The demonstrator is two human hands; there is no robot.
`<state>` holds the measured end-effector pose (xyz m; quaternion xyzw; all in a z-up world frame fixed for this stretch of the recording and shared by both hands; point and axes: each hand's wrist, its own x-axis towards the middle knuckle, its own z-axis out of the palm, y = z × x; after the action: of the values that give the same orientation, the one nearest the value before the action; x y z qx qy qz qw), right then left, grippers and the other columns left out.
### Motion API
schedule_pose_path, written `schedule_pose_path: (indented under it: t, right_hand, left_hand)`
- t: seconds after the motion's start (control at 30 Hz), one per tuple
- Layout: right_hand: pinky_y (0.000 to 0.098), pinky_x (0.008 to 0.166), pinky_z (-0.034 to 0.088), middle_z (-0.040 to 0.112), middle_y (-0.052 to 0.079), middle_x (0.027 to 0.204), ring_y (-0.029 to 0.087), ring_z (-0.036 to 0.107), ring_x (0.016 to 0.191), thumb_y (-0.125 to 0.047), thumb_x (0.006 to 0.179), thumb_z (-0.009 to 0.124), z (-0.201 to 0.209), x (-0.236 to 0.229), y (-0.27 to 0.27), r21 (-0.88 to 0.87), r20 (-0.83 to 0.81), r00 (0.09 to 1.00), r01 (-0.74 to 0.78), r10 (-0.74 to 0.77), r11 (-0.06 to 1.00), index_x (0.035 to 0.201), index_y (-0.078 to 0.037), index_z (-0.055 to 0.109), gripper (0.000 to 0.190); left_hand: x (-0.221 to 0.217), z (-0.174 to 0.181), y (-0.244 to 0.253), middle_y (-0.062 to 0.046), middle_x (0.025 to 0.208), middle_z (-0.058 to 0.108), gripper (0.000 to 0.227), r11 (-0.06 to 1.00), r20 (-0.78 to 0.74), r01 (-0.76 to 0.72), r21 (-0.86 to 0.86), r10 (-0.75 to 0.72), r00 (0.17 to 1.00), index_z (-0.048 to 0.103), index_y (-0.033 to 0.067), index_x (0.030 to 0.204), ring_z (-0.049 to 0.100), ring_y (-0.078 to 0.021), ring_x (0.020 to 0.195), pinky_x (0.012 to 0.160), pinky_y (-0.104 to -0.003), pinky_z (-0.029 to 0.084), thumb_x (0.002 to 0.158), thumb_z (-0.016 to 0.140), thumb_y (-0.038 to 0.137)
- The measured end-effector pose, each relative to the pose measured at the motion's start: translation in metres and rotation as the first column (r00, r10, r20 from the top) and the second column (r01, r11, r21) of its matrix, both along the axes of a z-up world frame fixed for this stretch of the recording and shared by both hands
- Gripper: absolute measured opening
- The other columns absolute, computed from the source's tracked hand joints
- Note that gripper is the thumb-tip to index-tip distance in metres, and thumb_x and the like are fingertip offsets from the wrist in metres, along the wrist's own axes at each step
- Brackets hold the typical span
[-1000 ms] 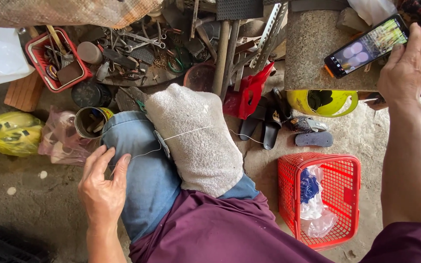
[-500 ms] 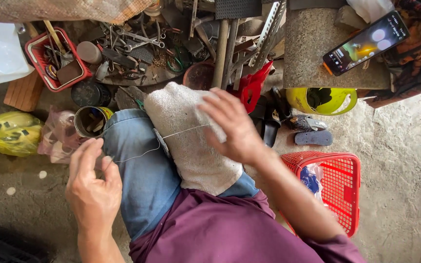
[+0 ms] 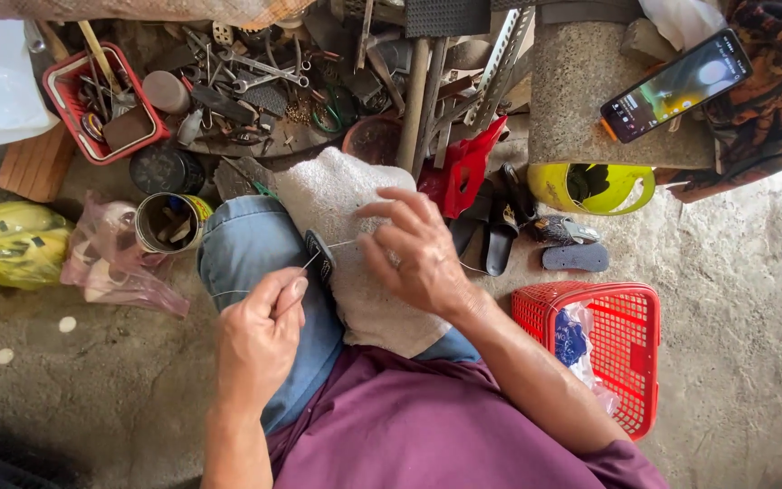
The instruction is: The person sits on the floor and sews a black shoe sole using a needle and white thread. The sole is placed on a white towel on their lap for stability. The person repeatedly pushes the needle through the sole and pulls the thread tight to secure the stitching.
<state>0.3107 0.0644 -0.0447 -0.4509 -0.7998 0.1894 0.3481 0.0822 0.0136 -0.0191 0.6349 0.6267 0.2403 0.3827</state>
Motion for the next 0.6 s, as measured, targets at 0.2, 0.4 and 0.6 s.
schedule_pose_path:
  t: [0.2,0.4,0.6]
  right_hand:
    - [0.043,0.096,0.055,0.073,0.009,0.108,0.034,0.065,0.115,-0.01,0.096,0.07,-0.015,0.008,0.003,-0.135,-0.097,0.981,0.156,-0.17,0.979,0.07,-0.004,0.059,0.029]
    - [0.0298,0.069,0.045,0.066,0.03,0.087,0.03,0.066,0.079,-0.018,0.105,0.048,0.018,-0.002,-0.008,-0.422,-0.906,0.265,-0.52,-0.33,0.743,0.06,-0.007,0.048,0.046]
    - [0.0358,0.055,0.054,0.07,0.024,0.108,0.028,0.067,0.071,-0.016,0.079,0.088,0.039,-0.011,0.003,-0.327,-0.225,0.967,-0.189,0.118,0.926,0.119,0.004,0.065,0.05]
  left_hand:
    - [0.009,0.004,0.002,-0.007,0.078,0.078,0.023,0.996,0.097,-0.089,0.006,0.088,0.991,0.078,0.0197,0.115,0.076,-0.0326,0.077,0.063,-0.043,0.06,0.098,0.062,0.018]
    - [0.007,-0.008,-0.005,-0.009,0.072,0.076,0.022,0.997,0.09,-0.081,0.002,0.081,0.993,0.078,0.0197,0.111,0.076,-0.0321,0.072,0.061,-0.042,0.061,0.097,0.063,0.016]
    - [0.017,-0.011,-0.004,-0.012,0.076,0.075,0.025,0.997,0.05,-0.076,0.006,0.076,0.996,0.076,0.0206,0.114,0.074,-0.0375,0.079,0.06,-0.053,0.057,0.096,0.059,0.016]
